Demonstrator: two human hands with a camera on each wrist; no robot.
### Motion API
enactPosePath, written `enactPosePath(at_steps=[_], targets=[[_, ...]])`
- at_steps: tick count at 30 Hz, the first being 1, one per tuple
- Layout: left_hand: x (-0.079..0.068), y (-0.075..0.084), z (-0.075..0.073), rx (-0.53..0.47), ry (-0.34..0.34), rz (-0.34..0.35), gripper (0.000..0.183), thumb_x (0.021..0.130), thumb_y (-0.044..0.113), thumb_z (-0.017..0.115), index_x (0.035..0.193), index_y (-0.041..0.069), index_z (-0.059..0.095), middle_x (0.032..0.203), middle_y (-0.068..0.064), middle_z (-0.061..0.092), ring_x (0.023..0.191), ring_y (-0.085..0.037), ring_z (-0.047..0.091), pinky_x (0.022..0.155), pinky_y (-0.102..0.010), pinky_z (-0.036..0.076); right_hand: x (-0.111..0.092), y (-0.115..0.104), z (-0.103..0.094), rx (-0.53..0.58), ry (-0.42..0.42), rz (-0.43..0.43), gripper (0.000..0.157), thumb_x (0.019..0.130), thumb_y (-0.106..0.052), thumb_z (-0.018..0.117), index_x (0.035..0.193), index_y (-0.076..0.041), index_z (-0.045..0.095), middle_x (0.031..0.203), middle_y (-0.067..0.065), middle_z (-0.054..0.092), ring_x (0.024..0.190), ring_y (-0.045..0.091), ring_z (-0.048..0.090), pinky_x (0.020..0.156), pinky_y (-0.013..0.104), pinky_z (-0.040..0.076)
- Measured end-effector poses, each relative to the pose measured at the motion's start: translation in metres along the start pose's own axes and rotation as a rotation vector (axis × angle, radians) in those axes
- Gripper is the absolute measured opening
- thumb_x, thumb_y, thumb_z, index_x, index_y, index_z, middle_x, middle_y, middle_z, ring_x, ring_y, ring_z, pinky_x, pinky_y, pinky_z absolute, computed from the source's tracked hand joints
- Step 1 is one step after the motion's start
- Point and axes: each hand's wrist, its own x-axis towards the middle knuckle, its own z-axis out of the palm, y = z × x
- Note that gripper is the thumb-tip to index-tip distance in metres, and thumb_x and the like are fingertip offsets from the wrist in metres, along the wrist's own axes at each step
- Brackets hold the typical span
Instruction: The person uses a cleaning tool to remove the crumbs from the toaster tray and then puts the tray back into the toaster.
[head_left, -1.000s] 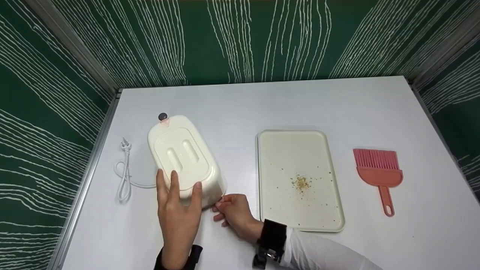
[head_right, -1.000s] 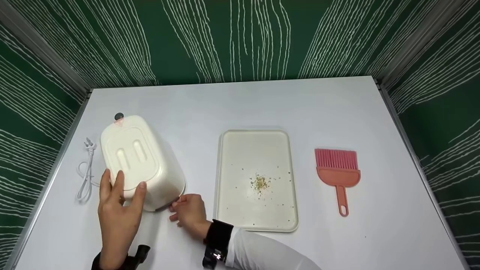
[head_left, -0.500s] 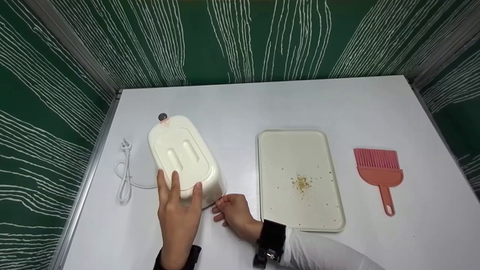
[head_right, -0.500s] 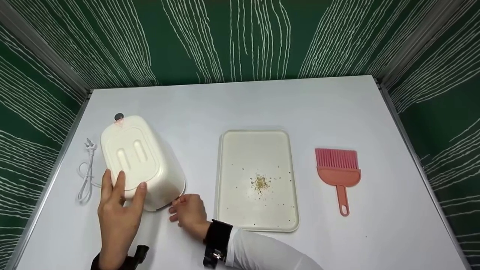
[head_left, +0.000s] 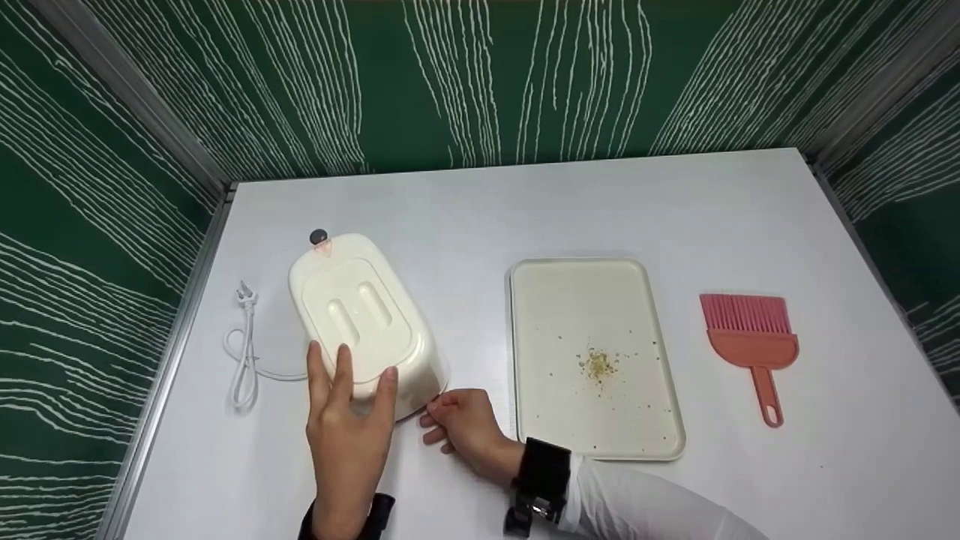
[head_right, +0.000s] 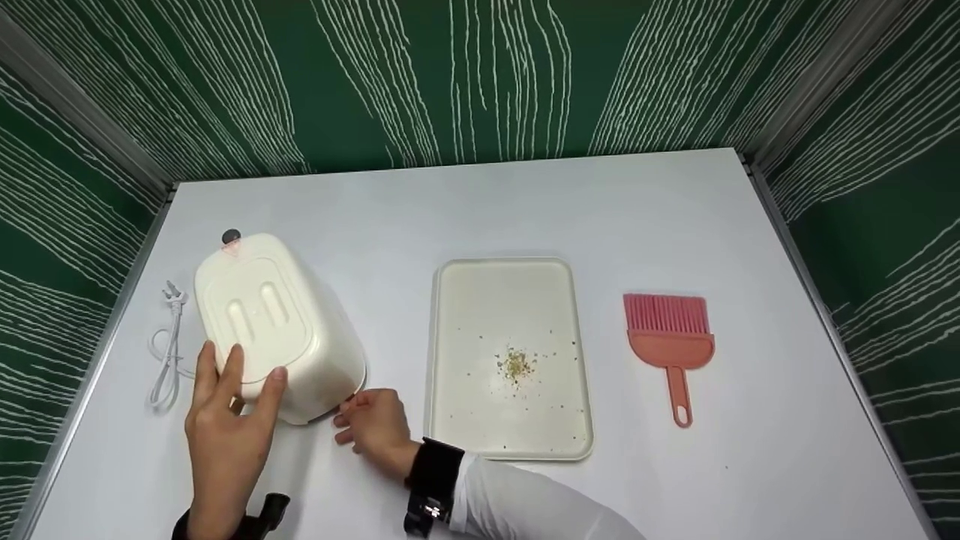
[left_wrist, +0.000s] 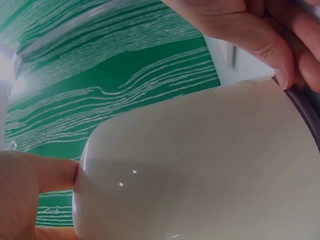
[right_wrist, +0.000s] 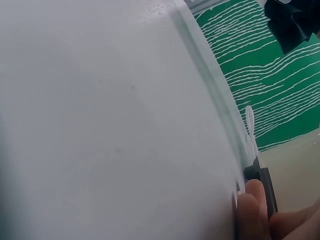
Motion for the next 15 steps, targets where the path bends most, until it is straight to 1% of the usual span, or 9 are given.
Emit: enactPosePath(at_steps=[4,8,13,15], targets=[[0.002,-0.001,-0.001,-0.004,-0.008,-0.010,0.068,0.093,0.025,0.083,0.142,-0.013,0.055,0.164,-0.032,0.029,0.143,-0.049,0.042,0.101,-0.063,0.049,-0.002,-0.002,-0.003,0.024,-0.025,0.012,0.011,0.099,-0.003,0.064,0.098,0.006,0.071,0.084,0.011,0.077,0.063,0.014,0.071,0.046,0.021,0.049],[0.004,-0.002,-0.002,0.015,-0.012,-0.015,0.069,0.094,0.027,0.082,0.145,-0.011,0.054,0.165,-0.030,0.028,0.143,-0.048,0.042,0.102,-0.062,0.048,-0.004,-0.006,-0.011,0.069,-0.062,0.049,0.013,0.099,-0.003,0.064,0.105,0.007,0.070,0.085,0.011,0.077,0.066,0.015,0.073,0.047,0.023,0.052],[0.004,0.000,-0.004,0.047,-0.048,-0.040,0.071,0.095,0.029,0.080,0.148,-0.009,0.051,0.166,-0.029,0.026,0.142,-0.047,0.043,0.099,-0.064,0.049,-0.012,-0.012,-0.031,0.098,-0.103,0.097,0.019,0.100,-0.006,0.064,0.112,0.008,0.068,0.088,0.011,0.077,0.067,0.015,0.073,0.048,0.024,0.053],[0.003,0.001,-0.006,0.068,-0.064,-0.061,0.072,0.096,0.030,0.079,0.149,-0.008,0.050,0.167,-0.028,0.026,0.142,-0.047,0.044,0.096,-0.067,0.050,-0.016,-0.017,-0.041,0.095,-0.119,0.093,0.023,0.101,-0.009,0.063,0.116,0.009,0.066,0.089,0.010,0.077,0.068,0.014,0.073,0.049,0.024,0.053]])
